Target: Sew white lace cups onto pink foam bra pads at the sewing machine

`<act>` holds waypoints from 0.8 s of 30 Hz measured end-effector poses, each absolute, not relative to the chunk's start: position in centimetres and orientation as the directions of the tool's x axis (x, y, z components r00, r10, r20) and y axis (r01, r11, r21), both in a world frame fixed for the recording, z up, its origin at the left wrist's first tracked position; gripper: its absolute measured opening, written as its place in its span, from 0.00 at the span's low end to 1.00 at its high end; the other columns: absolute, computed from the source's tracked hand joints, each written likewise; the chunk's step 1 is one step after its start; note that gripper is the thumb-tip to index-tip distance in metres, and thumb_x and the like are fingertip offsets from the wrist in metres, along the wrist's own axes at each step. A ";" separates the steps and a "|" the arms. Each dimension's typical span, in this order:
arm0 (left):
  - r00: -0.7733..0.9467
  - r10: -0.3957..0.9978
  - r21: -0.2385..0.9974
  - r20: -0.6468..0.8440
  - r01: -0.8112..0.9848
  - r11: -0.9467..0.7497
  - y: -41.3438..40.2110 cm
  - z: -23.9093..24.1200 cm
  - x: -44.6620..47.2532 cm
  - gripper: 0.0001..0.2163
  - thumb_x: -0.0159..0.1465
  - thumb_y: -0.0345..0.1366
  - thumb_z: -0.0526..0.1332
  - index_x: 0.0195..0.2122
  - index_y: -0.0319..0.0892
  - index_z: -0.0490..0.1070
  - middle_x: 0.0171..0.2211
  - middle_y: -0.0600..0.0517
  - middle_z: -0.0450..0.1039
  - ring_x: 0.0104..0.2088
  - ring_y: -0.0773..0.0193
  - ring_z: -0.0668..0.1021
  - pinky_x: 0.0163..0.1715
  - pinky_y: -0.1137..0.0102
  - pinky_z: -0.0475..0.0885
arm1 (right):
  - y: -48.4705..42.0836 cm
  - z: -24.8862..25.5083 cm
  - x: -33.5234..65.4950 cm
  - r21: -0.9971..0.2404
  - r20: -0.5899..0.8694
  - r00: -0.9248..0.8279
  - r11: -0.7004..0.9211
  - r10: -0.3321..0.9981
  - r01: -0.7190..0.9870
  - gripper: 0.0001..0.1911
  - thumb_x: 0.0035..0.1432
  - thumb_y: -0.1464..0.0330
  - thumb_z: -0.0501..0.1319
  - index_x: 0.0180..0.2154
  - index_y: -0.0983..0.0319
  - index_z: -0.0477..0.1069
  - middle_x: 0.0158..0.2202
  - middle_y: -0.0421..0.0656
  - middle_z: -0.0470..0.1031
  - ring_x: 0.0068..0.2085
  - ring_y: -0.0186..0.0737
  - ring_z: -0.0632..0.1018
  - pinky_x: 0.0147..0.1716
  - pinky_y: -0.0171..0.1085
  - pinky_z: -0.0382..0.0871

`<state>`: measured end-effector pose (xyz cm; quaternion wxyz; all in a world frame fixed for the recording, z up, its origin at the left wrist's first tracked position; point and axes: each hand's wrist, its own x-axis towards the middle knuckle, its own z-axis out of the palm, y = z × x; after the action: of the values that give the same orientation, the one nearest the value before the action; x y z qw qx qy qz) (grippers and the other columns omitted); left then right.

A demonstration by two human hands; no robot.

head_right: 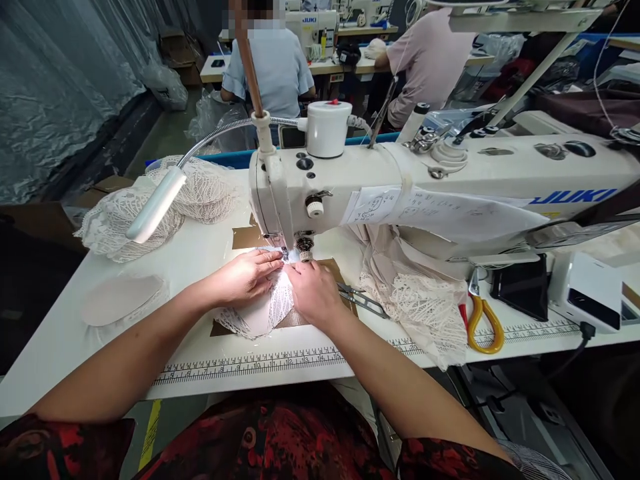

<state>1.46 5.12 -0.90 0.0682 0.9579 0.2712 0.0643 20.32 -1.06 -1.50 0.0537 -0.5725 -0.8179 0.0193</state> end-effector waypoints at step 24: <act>0.722 0.662 0.433 0.203 0.540 -0.722 1.3 -0.8 0.5 0.07 0.62 0.30 0.52 0.29 0.40 0.67 0.28 0.49 0.70 0.30 0.62 0.71 0.33 0.66 0.67 | -2.8 0.1 22.6 -0.408 0.054 -0.403 0.388 0.914 0.826 0.21 0.55 0.79 0.49 0.45 0.61 0.74 0.41 0.44 0.73 0.40 0.38 0.72 0.36 0.34 0.64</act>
<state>0.48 1.34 -0.80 0.1745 0.9113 0.3297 0.1746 22.64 -2.84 0.11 0.1362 -0.5293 -0.8219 0.1604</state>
